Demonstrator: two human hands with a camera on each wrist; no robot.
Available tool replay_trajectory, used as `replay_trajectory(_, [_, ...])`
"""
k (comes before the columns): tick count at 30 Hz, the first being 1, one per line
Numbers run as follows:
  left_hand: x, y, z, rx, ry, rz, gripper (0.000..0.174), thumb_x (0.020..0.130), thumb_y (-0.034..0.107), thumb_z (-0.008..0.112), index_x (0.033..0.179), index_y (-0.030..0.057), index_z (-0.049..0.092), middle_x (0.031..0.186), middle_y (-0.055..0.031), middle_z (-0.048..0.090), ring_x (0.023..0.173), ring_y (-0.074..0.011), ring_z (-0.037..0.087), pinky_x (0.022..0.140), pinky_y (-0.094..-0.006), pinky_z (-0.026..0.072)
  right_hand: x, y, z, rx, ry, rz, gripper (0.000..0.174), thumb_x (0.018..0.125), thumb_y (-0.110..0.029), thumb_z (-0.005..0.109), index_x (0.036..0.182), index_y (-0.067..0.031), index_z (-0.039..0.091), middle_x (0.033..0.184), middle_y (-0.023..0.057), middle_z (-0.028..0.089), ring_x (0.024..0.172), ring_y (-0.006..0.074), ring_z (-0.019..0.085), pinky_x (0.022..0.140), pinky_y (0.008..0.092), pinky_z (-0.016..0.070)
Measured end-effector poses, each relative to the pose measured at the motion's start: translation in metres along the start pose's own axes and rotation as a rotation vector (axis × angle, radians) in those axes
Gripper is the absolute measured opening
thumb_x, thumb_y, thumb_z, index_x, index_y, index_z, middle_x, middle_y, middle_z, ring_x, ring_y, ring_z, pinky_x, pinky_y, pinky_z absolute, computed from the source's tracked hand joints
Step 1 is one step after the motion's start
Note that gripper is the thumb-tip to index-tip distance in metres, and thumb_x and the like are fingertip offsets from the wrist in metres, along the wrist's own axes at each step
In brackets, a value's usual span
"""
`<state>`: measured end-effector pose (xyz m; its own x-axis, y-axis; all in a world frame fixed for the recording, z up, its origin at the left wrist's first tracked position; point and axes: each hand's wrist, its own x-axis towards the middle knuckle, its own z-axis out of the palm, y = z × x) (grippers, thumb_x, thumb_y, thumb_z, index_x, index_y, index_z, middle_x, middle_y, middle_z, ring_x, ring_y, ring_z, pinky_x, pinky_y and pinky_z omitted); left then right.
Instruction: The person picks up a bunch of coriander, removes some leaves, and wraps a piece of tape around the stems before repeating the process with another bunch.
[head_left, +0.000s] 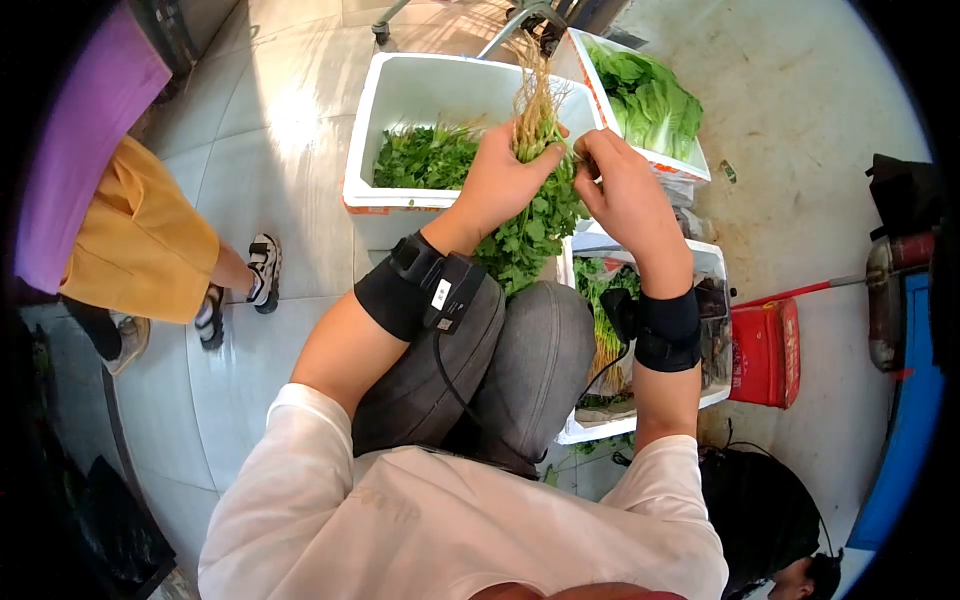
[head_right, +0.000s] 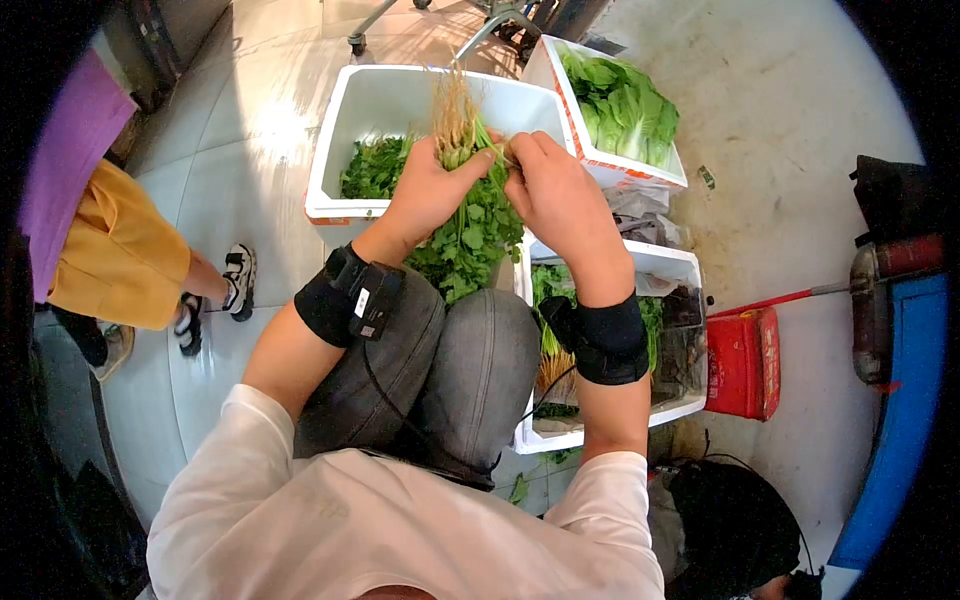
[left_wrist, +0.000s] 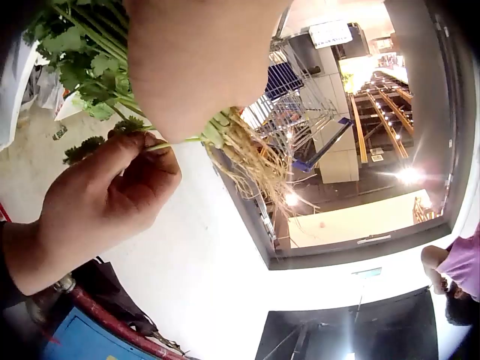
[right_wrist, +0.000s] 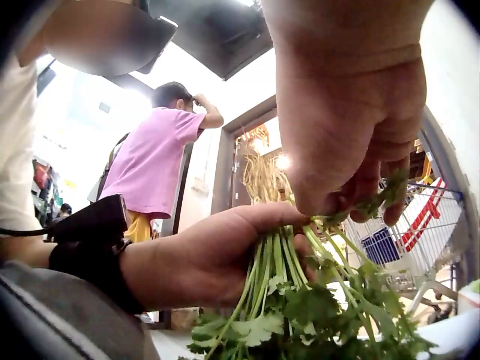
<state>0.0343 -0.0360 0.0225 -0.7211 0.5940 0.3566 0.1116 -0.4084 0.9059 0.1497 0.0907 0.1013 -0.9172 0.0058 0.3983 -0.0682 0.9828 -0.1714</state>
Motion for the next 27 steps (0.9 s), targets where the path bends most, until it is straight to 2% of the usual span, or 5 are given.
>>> replay_trajectory(7, [0.0012,-0.0034,-0.0004,-0.024,0.040,0.026,0.027,0.093,0.014,0.072,0.114,-0.0034,0.069,0.099,-0.0087,0.074,0.090,-0.0133,0.065,0.083,-0.0317,0.0529,0.0022,0.0002,-0.0005,0.015,0.070,-0.036,0.018,0.086,-0.004,0.066,0.104,-0.0021,0.066,0.094,0.0175,0.061,0.086,0.0403,0.063,0.075,0.0477,0.0524])
replay_trajectory(11, [-0.0017,-0.0015,-0.0010,-0.050,0.043,-0.002,0.022,0.098,0.015,0.070,0.114,-0.0007,0.070,0.107,-0.0049,0.073,0.095,-0.0119,0.066,0.086,-0.0293,0.0523,0.0032,-0.0023,-0.0003,0.048,0.053,-0.001,0.015,0.088,-0.005,0.066,0.102,-0.0005,0.065,0.094,0.0180,0.060,0.085,0.0403,0.062,0.074,0.0470,0.0513])
replay_trajectory(18, [0.0009,-0.0069,-0.0032,-0.094,0.055,-0.045,0.028,0.095,0.016,0.071,0.114,-0.0044,0.068,0.101,-0.0086,0.074,0.090,-0.0135,0.064,0.082,-0.0319,0.0527,0.0035,0.0021,0.0035,0.139,-0.028,0.012,0.014,0.093,-0.006,0.063,0.105,0.0017,0.061,0.094,0.0206,0.056,0.087,0.0431,0.059,0.077,0.0477,0.0481])
replay_trajectory(20, [0.0010,-0.0063,-0.0040,-0.117,0.016,-0.122,0.023,0.098,0.015,0.070,0.115,-0.0004,0.070,0.105,-0.0041,0.073,0.095,-0.0105,0.065,0.085,-0.0280,0.0514,0.0034,0.0016,0.0019,0.145,-0.052,0.007,0.015,0.093,-0.006,0.062,0.106,0.0017,0.060,0.095,0.0212,0.056,0.089,0.0436,0.059,0.078,0.0477,0.0480])
replay_trajectory(27, [-0.0001,-0.0063,-0.0025,-0.096,0.027,-0.098,0.021,0.098,0.014,0.069,0.114,-0.0001,0.070,0.099,-0.0023,0.071,0.088,-0.0101,0.063,0.079,-0.0271,0.0500,0.0035,0.0030,0.0039,0.135,-0.075,-0.034,0.018,0.092,-0.006,0.060,0.108,0.0017,0.057,0.099,0.0218,0.055,0.092,0.0441,0.058,0.080,0.0477,0.0484])
